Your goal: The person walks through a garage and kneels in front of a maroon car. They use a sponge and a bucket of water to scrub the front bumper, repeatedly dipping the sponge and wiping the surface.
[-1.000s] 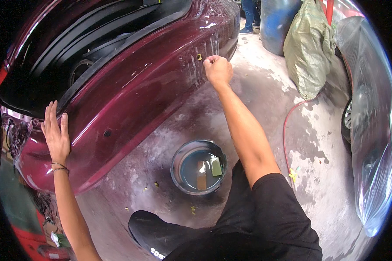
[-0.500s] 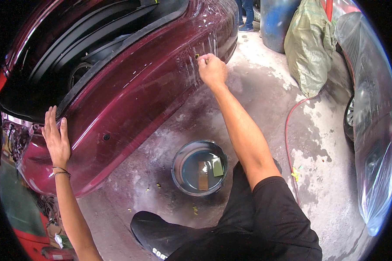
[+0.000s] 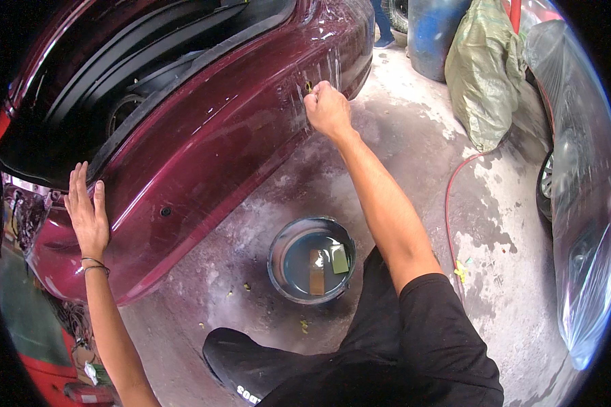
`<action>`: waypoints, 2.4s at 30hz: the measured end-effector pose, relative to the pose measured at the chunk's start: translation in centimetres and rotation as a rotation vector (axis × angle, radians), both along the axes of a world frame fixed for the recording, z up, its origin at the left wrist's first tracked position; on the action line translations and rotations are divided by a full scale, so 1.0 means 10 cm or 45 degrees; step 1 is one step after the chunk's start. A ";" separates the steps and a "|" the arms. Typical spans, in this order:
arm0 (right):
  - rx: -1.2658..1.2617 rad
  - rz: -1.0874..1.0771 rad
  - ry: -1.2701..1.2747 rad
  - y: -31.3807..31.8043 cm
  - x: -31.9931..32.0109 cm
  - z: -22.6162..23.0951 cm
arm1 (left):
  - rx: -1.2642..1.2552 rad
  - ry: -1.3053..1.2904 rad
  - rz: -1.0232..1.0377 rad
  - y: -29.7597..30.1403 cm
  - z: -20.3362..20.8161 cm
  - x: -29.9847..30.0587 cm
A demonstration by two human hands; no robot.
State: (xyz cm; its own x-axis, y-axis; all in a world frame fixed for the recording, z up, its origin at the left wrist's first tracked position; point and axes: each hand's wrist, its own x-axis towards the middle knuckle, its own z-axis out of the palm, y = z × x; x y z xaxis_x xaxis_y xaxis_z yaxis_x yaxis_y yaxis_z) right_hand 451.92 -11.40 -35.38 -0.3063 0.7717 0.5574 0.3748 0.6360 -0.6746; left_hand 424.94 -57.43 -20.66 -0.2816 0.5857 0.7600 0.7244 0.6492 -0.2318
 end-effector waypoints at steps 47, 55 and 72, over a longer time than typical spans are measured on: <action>-0.043 0.585 0.617 -0.03 0.37 -0.78 | -0.173 -0.205 -0.042 0.07 0.17 0.08; 0.110 0.206 0.872 0.05 -0.08 -0.34 | -0.141 -0.210 0.018 -0.01 0.11 0.08; -0.504 0.070 1.182 -0.36 -0.38 -0.21 | -0.121 -0.183 -0.017 -0.01 0.10 0.10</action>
State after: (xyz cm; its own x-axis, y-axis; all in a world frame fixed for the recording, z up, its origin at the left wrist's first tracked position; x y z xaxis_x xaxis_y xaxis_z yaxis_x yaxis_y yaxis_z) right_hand 448.15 -15.01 -37.51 0.0779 0.9507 0.3002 -0.4285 0.3038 -0.8509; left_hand 425.97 -57.51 -19.68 -0.3751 0.6573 0.6536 0.7631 0.6192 -0.1848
